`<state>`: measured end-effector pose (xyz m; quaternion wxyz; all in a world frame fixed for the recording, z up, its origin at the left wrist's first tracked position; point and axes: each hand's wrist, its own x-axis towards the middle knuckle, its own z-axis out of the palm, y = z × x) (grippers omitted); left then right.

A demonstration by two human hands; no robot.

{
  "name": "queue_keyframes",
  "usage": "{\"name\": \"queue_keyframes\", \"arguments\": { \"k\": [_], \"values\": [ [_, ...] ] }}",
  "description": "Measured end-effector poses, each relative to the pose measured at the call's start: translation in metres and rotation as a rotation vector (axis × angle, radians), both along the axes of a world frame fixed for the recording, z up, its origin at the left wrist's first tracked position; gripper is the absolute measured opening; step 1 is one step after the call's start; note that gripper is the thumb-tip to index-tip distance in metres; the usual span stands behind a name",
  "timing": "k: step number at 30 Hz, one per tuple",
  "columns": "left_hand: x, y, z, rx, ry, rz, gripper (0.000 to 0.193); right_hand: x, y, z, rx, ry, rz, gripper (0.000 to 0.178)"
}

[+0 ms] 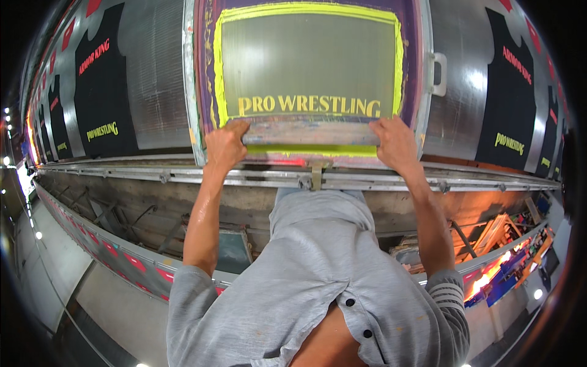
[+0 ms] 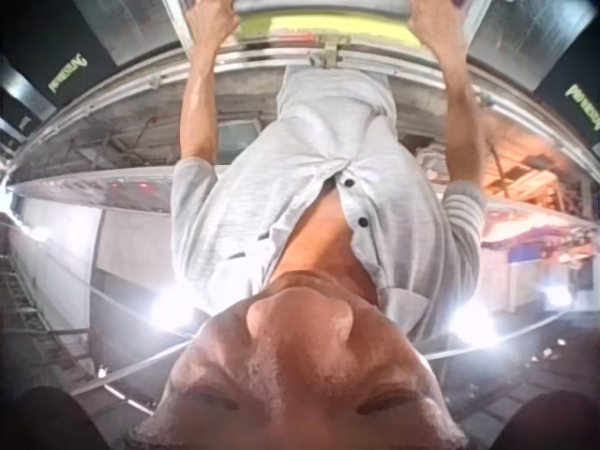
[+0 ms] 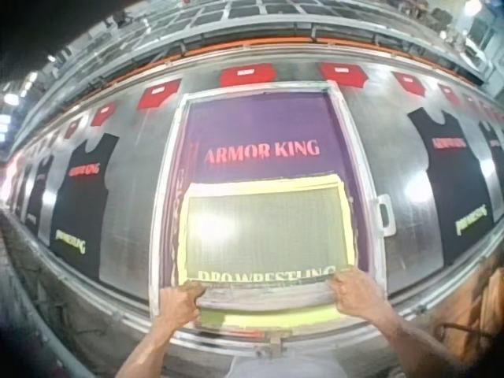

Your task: The person performs screen printing on a series of black t-shirts. They repeatedly pull a squeegee across a screen to apply neon yellow ink, then lift the screen to reveal the printed text 'PRO WRESTLING' before moving to the next shirt.

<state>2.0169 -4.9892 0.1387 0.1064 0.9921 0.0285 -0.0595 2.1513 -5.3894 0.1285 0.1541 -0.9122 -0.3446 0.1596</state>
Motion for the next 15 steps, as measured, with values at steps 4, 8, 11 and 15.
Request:
{"name": "queue_keyframes", "arguments": {
  "k": [4,8,11,15],
  "values": [
    [-0.052,-0.018,0.007,0.002,-0.025,-0.015,0.035,-0.059,-0.013,0.004,0.017,-0.011,0.006,0.034],
    [-0.037,-0.033,0.020,0.110,0.059,-0.082,0.031,-0.058,-0.019,0.011,0.056,0.037,0.011,0.036],
    [-0.013,-0.071,0.017,0.081,-0.061,-0.146,0.028,-0.034,-0.026,0.020,0.304,0.459,-0.117,0.046],
    [0.011,-0.120,0.002,-0.083,0.168,-0.147,0.023,0.013,-0.048,0.025,0.552,0.356,-0.396,0.056]
  ]
}}
